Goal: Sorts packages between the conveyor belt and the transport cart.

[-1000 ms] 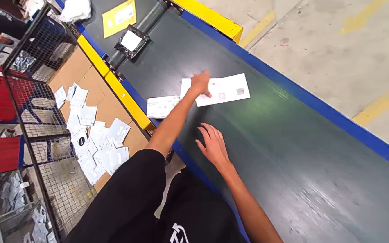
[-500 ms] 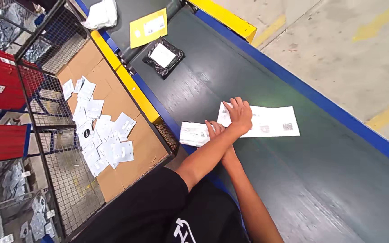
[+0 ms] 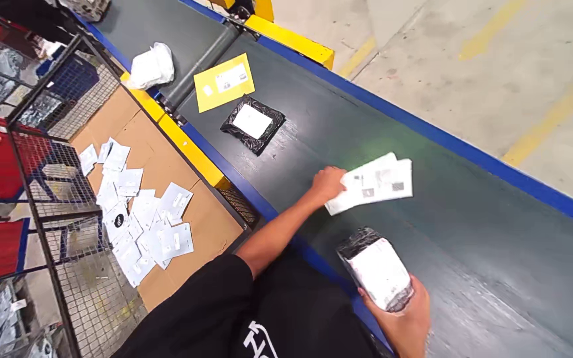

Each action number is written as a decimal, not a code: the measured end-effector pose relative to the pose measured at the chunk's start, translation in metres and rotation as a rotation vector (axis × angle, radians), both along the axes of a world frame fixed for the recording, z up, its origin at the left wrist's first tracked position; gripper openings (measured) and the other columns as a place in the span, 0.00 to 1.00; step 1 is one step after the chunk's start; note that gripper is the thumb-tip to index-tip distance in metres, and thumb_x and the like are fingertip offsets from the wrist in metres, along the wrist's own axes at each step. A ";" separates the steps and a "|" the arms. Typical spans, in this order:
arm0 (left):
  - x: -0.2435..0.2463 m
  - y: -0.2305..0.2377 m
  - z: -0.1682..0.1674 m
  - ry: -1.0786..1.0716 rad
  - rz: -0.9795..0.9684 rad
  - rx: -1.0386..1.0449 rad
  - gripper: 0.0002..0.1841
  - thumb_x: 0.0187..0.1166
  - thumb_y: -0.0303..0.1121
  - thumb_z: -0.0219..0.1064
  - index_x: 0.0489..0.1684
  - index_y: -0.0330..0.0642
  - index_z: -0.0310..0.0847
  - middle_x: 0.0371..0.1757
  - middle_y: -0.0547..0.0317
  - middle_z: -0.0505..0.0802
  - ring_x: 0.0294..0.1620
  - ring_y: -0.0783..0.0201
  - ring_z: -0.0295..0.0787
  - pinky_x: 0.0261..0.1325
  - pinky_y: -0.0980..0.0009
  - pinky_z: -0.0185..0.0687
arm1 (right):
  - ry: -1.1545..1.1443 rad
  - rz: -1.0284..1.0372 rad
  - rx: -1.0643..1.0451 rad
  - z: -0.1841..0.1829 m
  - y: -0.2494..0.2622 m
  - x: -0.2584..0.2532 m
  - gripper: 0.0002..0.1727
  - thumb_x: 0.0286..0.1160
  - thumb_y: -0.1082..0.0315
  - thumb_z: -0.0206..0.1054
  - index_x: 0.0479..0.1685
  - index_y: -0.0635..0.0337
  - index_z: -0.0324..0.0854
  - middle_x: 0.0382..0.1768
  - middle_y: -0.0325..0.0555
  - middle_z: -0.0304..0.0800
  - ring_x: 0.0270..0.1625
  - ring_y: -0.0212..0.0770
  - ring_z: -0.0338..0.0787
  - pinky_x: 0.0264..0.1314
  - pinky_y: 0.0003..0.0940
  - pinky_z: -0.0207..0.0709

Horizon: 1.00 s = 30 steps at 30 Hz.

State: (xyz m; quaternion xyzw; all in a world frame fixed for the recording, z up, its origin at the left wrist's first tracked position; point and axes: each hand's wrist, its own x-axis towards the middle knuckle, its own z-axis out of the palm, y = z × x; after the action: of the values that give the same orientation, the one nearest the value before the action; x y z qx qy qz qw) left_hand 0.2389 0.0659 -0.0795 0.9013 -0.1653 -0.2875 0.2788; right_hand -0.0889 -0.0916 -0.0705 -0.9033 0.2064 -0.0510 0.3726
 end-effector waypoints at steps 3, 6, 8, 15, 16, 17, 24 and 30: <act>0.034 0.064 0.020 -0.063 0.160 -0.072 0.24 0.70 0.37 0.79 0.64 0.37 0.87 0.62 0.38 0.92 0.68 0.41 0.87 0.74 0.39 0.78 | -0.005 -0.053 0.028 0.000 -0.001 0.012 0.70 0.28 0.31 0.83 0.78 0.73 0.66 0.72 0.74 0.74 0.73 0.63 0.77 0.76 0.56 0.71; 0.077 0.140 0.052 -0.167 0.322 -0.120 0.29 0.70 0.36 0.81 0.70 0.34 0.82 0.64 0.34 0.90 0.68 0.39 0.86 0.75 0.40 0.76 | 0.016 -0.038 0.125 0.005 0.006 0.050 0.70 0.26 0.32 0.86 0.80 0.69 0.66 0.72 0.70 0.75 0.73 0.61 0.78 0.73 0.57 0.74; 0.119 0.189 0.065 -0.249 0.353 -0.104 0.28 0.68 0.36 0.82 0.67 0.33 0.83 0.60 0.35 0.92 0.63 0.40 0.89 0.72 0.39 0.80 | 0.011 0.016 0.173 0.011 0.008 0.083 0.70 0.25 0.33 0.87 0.80 0.66 0.67 0.73 0.66 0.75 0.72 0.58 0.79 0.72 0.55 0.77; 0.237 0.271 0.053 -0.291 0.265 0.357 0.23 0.72 0.36 0.77 0.60 0.28 0.85 0.60 0.23 0.88 0.67 0.24 0.82 0.68 0.22 0.70 | -0.081 0.318 0.116 0.055 0.025 0.231 0.67 0.30 0.29 0.86 0.81 0.59 0.68 0.77 0.59 0.73 0.75 0.53 0.78 0.72 0.51 0.78; 0.245 0.272 0.042 -0.300 0.269 0.413 0.24 0.73 0.38 0.76 0.62 0.28 0.84 0.64 0.23 0.86 0.71 0.23 0.78 0.69 0.20 0.68 | -0.063 0.352 0.080 0.056 0.030 0.252 0.67 0.29 0.27 0.85 0.81 0.57 0.69 0.77 0.57 0.73 0.75 0.54 0.78 0.69 0.53 0.80; 0.252 0.271 0.030 -0.298 0.275 0.432 0.27 0.74 0.39 0.76 0.65 0.28 0.82 0.68 0.24 0.83 0.75 0.24 0.74 0.70 0.20 0.65 | -0.027 0.386 0.052 0.055 0.034 0.270 0.67 0.29 0.26 0.85 0.80 0.55 0.69 0.77 0.56 0.74 0.73 0.55 0.79 0.65 0.55 0.81; 0.275 0.236 -0.029 -0.215 0.188 0.334 0.43 0.50 0.47 0.92 0.66 0.32 0.80 0.78 0.23 0.71 0.78 0.22 0.66 0.73 0.26 0.67 | 0.375 0.548 -0.075 0.019 0.026 0.318 0.53 0.32 0.22 0.80 0.58 0.54 0.83 0.87 0.58 0.61 0.89 0.64 0.59 0.81 0.66 0.63; 0.219 0.154 -0.018 -0.081 0.163 0.459 0.58 0.41 0.47 0.95 0.78 0.31 0.66 0.65 0.21 0.83 0.70 0.23 0.78 0.67 0.26 0.73 | 0.641 0.466 0.066 0.010 -0.013 0.279 0.78 0.21 0.21 0.83 0.90 0.44 0.55 0.73 0.58 0.78 0.70 0.63 0.81 0.62 0.67 0.76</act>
State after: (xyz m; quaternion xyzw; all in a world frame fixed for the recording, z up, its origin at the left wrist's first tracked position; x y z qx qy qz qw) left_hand 0.4583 0.2198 -0.0976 0.9621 -0.0333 -0.2579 0.0820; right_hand 0.1897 -0.1044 -0.0610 -0.8836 0.1031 0.3260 0.3199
